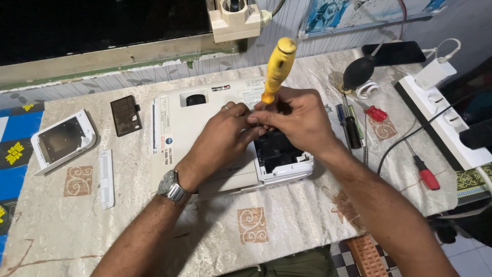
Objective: The person is performing maintenance on an Epson projector, which involves unscrewing the outer casing, removing the lamp assembly, and then reassembling and securing the components with a screwdriver.
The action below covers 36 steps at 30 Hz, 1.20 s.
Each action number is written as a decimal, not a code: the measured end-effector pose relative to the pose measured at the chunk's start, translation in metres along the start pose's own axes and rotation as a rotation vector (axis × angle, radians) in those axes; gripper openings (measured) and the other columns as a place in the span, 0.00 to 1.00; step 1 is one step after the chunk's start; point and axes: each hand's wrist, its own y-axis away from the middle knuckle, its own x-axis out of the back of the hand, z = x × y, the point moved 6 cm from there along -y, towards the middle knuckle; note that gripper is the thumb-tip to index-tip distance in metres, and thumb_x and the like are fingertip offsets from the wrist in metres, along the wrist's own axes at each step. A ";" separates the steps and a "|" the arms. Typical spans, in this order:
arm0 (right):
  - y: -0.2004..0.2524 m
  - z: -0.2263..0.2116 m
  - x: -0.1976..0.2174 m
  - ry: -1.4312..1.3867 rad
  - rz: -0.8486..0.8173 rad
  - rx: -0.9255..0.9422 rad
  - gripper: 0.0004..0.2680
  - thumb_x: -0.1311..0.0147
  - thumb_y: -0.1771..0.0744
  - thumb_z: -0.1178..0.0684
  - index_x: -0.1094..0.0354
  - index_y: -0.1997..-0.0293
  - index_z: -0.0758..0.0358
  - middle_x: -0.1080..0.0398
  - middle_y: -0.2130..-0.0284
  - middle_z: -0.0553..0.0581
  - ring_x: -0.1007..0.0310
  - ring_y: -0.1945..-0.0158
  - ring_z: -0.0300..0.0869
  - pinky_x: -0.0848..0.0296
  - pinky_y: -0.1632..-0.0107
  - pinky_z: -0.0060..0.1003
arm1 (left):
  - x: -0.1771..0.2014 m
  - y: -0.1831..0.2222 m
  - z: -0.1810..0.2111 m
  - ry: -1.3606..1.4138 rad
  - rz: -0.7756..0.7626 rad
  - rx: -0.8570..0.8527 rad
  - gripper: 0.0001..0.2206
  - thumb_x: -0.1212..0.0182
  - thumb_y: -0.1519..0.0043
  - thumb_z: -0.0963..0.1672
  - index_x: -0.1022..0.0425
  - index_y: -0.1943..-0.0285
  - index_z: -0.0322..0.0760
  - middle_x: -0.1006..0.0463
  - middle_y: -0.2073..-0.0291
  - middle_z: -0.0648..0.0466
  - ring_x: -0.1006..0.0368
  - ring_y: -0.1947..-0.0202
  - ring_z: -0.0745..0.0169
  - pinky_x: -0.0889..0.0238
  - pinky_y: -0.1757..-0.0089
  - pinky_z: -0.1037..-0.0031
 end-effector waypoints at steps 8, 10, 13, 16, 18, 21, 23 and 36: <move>-0.002 0.003 0.001 0.117 -0.006 0.088 0.06 0.32 0.35 0.61 0.25 0.64 0.73 0.26 0.76 0.62 0.26 0.70 0.38 0.24 0.68 0.35 | -0.017 0.006 -0.003 -0.315 0.127 -0.082 0.07 0.38 0.38 0.44 0.18 0.61 0.36 0.24 0.63 0.51 0.27 0.56 0.52 0.28 0.62 0.64; 0.000 -0.008 -0.004 0.125 -0.086 0.139 0.04 0.35 0.33 0.61 0.25 0.61 0.73 0.24 0.71 0.65 0.22 0.66 0.42 0.22 0.65 0.39 | -0.020 0.007 -0.005 -0.321 0.133 -0.080 0.06 0.38 0.38 0.44 0.18 0.61 0.37 0.24 0.63 0.51 0.28 0.55 0.52 0.28 0.62 0.63; 0.005 -0.013 -0.006 0.083 -0.164 0.117 0.04 0.44 0.31 0.64 0.26 0.56 0.77 0.26 0.71 0.64 0.27 0.64 0.41 0.22 0.61 0.39 | -0.017 0.007 -0.002 -0.310 0.183 -0.096 0.07 0.41 0.36 0.43 0.17 0.60 0.35 0.22 0.62 0.49 0.25 0.56 0.53 0.27 0.65 0.63; 0.003 -0.004 0.002 0.084 -0.068 0.068 0.03 0.42 0.31 0.66 0.27 0.59 0.80 0.26 0.74 0.66 0.23 0.67 0.42 0.19 0.66 0.38 | -0.013 0.006 0.002 -0.279 0.184 -0.131 0.07 0.42 0.36 0.40 0.17 0.60 0.33 0.24 0.67 0.48 0.26 0.61 0.53 0.28 0.67 0.64; 0.006 -0.002 0.002 0.085 -0.016 0.047 0.03 0.40 0.33 0.67 0.27 0.62 0.82 0.26 0.76 0.69 0.21 0.71 0.44 0.18 0.69 0.38 | -0.015 0.006 0.002 -0.285 0.158 -0.130 0.08 0.43 0.35 0.40 0.17 0.59 0.32 0.23 0.67 0.48 0.25 0.62 0.54 0.28 0.67 0.66; 0.006 0.002 0.002 0.087 0.047 0.064 0.05 0.37 0.33 0.66 0.27 0.61 0.83 0.26 0.76 0.69 0.20 0.73 0.46 0.18 0.71 0.38 | -0.014 0.004 0.001 -0.303 0.135 -0.120 0.07 0.43 0.35 0.40 0.17 0.59 0.33 0.22 0.67 0.48 0.24 0.61 0.53 0.28 0.67 0.67; 0.005 0.001 0.002 0.097 0.051 0.074 0.05 0.38 0.33 0.66 0.27 0.61 0.82 0.26 0.75 0.70 0.19 0.73 0.48 0.18 0.72 0.39 | -0.012 0.003 0.003 -0.284 0.121 -0.112 0.08 0.44 0.35 0.40 0.18 0.57 0.32 0.22 0.66 0.47 0.24 0.62 0.52 0.28 0.67 0.66; 0.020 -0.055 0.003 0.185 -0.015 0.184 0.09 0.45 0.32 0.64 0.33 0.49 0.79 0.24 0.77 0.63 0.19 0.74 0.44 0.18 0.67 0.37 | 0.011 0.030 0.040 0.059 0.038 -0.125 0.05 0.40 0.38 0.40 0.21 0.57 0.32 0.21 0.68 0.42 0.24 0.61 0.38 0.28 0.63 0.55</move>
